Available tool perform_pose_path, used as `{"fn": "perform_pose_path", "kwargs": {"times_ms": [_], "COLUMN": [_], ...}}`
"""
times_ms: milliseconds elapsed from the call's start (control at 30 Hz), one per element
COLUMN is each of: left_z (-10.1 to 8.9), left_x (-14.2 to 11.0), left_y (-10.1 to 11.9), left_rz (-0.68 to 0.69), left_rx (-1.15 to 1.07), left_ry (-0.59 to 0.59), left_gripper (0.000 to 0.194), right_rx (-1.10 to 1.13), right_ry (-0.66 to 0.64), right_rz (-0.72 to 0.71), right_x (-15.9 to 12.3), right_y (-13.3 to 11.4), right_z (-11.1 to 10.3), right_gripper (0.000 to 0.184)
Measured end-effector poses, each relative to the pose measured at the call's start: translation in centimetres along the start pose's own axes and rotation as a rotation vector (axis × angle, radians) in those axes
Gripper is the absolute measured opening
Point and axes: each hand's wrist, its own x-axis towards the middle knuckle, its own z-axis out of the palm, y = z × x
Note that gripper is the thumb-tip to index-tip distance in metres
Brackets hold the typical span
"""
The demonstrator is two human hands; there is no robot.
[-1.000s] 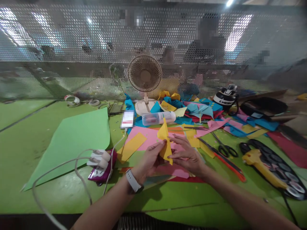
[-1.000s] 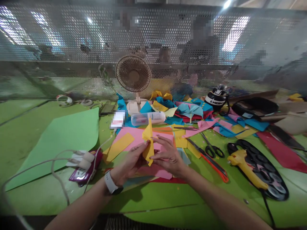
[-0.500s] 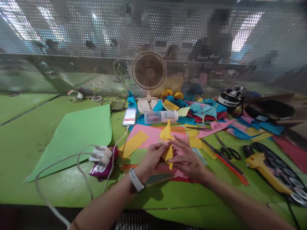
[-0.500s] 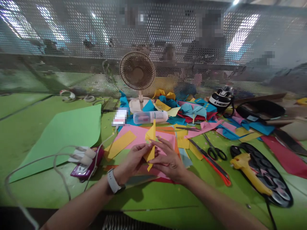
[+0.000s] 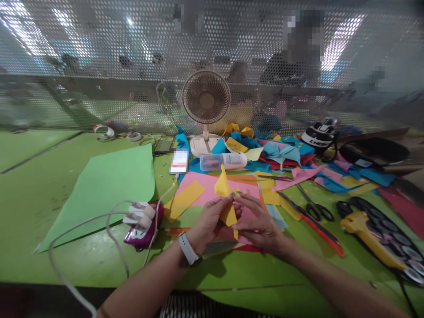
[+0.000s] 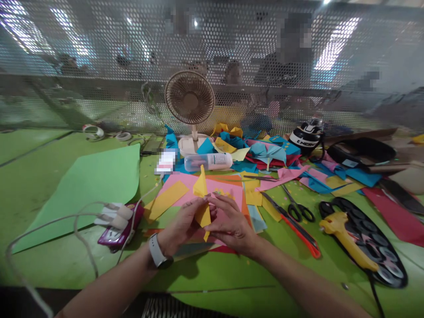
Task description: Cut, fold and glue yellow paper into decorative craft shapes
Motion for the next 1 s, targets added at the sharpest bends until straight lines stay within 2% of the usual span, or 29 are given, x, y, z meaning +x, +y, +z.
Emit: {"fn": "perform_pose_path", "kwargs": {"times_ms": [200,300,500,667,800,1000], "left_z": [0.0,0.2,0.3,0.0,0.2,0.2], "left_x": [-0.1,-0.2,-0.3,-0.3,-0.6,-0.7], "left_y": [-0.1,0.1,0.4,0.3,0.5,0.2], "left_rz": [0.036,0.024,0.09,-0.004,-0.028,-0.04], "left_rx": [0.034,0.076,0.127,0.107,0.133,0.144], "left_ry": [0.093,0.119,0.134,0.075,0.052,0.028], "left_gripper": [0.007,0.006,0.012,0.02,0.025,0.023], "right_rx": [0.031,0.063,0.091,0.134,0.198,0.243], "right_ry": [-0.112,-0.123,-0.052,0.01,0.062,0.076], "right_rz": [0.019,0.05,0.119,0.162,0.217,0.26], "right_x": [0.0,0.1,0.3,0.2,0.0,-0.1], "right_y": [-0.3,-0.3,-0.2,0.3,0.8,1.0], "right_z": [-0.2,-0.3,-0.3,-0.4,-0.4,-0.3], "right_gripper": [0.013,0.012,0.008,0.01,0.016,0.007]}}
